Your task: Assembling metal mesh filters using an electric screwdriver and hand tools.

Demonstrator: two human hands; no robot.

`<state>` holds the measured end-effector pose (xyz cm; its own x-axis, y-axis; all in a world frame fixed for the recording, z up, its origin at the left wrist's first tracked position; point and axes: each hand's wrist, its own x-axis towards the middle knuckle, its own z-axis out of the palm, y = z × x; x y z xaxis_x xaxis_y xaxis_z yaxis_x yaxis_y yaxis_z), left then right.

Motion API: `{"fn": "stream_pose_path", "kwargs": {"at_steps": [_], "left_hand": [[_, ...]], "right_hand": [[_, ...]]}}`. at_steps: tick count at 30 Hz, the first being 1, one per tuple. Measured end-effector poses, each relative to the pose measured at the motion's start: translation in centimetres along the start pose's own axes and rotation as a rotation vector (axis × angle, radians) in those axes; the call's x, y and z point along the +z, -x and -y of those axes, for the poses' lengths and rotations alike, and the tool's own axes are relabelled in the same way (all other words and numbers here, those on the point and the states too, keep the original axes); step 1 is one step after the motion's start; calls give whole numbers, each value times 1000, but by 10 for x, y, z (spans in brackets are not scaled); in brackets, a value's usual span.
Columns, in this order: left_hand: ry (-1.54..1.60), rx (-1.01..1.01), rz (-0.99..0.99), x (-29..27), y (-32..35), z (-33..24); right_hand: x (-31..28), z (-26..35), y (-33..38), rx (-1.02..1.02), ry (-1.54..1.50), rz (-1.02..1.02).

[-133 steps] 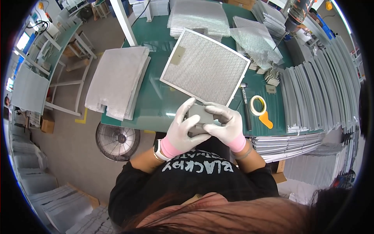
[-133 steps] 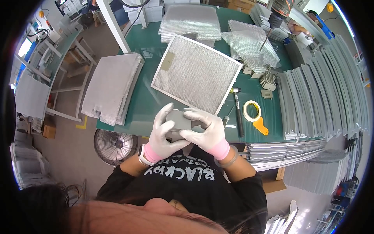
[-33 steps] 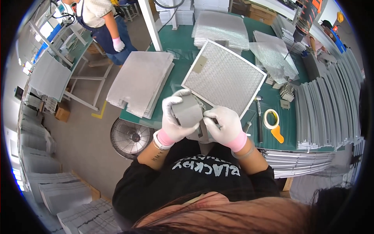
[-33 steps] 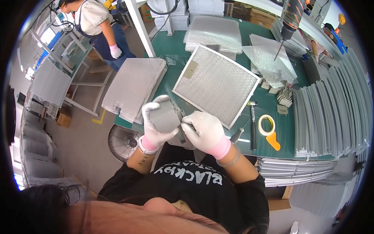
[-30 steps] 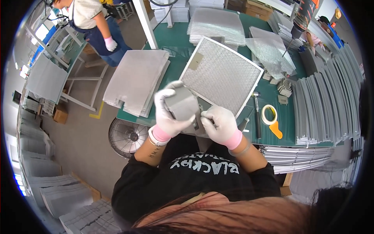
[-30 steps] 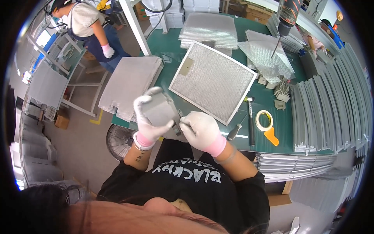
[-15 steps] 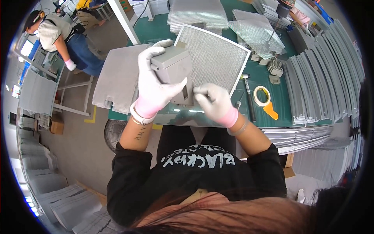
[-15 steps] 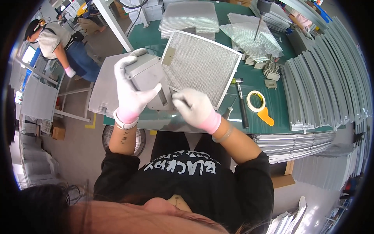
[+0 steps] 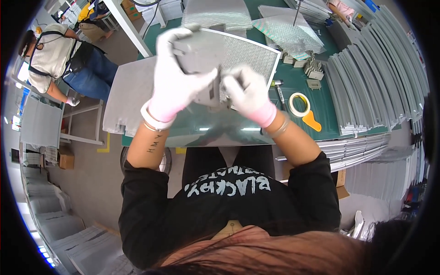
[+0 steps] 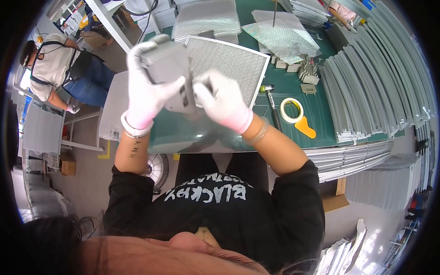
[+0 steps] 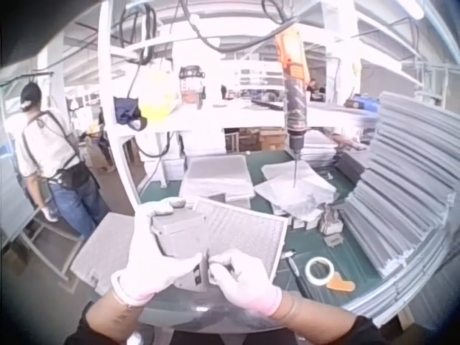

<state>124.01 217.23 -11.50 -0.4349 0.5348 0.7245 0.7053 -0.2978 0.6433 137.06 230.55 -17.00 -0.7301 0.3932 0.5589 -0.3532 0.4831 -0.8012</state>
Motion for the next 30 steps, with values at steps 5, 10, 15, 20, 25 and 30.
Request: {"fn": "stream_pose_path", "kwargs": {"at_steps": [5,10,15,20,25,30], "left_hand": [[41,-97,13,0,-1,-2],[35,19,28,1,-1,6],[382,80,108,-2,16,13],[428,188,178,-1,35,20],[492,209,190,10,57,18],[483,270,162,16,72,13]], "right_hand": [[-11,9,-16,-29,67,8],[-7,13,-21,-22,-108,-69],[-13,20,-12,-267,30,-5],[-19,25,-3,-302,-29,55],[-8,36,2,-116,-306,163],[-9,44,12,-143,-107,242]]}}
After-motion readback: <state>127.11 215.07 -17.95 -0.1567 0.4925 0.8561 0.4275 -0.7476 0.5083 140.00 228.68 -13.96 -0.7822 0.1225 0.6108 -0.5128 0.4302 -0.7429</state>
